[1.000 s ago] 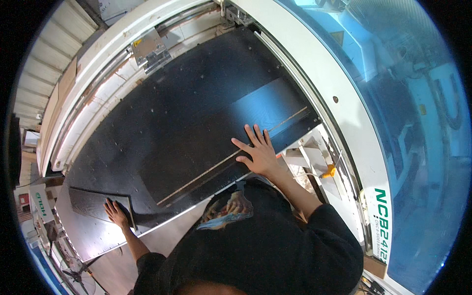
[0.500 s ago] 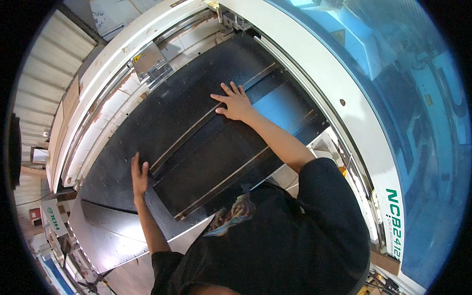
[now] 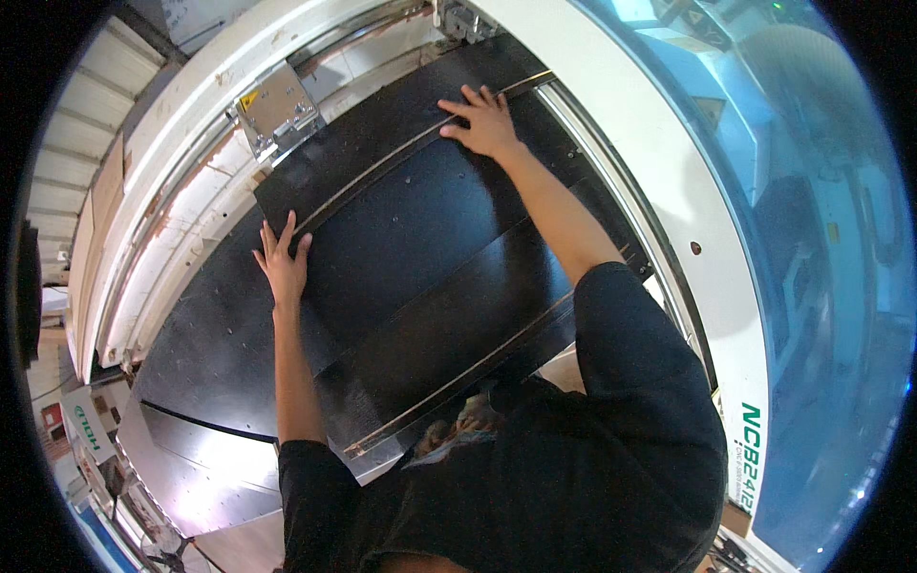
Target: The person picks up wood panels from a stack, places them onto a large woodworking machine bed, uses a yellow air gun to blow dust from the panels and machine surface, and moves panels to a stacking area on the floor.
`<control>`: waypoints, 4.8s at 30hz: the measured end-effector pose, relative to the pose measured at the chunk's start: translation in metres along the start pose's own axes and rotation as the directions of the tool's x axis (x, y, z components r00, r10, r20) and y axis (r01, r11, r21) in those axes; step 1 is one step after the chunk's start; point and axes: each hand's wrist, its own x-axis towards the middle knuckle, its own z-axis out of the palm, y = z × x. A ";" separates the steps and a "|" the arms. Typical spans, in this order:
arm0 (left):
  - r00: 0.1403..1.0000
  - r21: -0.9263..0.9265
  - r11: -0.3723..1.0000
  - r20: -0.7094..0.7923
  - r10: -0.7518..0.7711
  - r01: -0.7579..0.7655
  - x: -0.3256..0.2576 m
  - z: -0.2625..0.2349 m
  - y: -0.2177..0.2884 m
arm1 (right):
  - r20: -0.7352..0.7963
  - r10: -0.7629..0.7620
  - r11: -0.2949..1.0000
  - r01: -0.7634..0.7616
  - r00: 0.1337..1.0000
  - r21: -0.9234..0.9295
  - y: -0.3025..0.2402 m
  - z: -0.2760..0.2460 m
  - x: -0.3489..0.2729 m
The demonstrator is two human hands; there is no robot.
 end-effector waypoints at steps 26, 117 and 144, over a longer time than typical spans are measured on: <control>0.976 0.145 0.979 -0.187 -0.116 0.145 0.033 0.033 0.026 | -0.170 0.328 0.945 -0.324 0.929 0.052 0.011 0.028 -0.008; 0.983 0.087 0.996 -0.176 0.049 -0.034 -0.062 0.007 0.074 | -0.414 -0.030 0.998 0.006 0.910 -0.058 -0.045 0.001 -0.077; -0.913 -0.859 -0.501 0.285 -0.291 -0.108 -0.878 0.209 0.334 | -0.120 -0.902 0.228 0.695 0.415 0.682 -0.294 -0.009 -0.278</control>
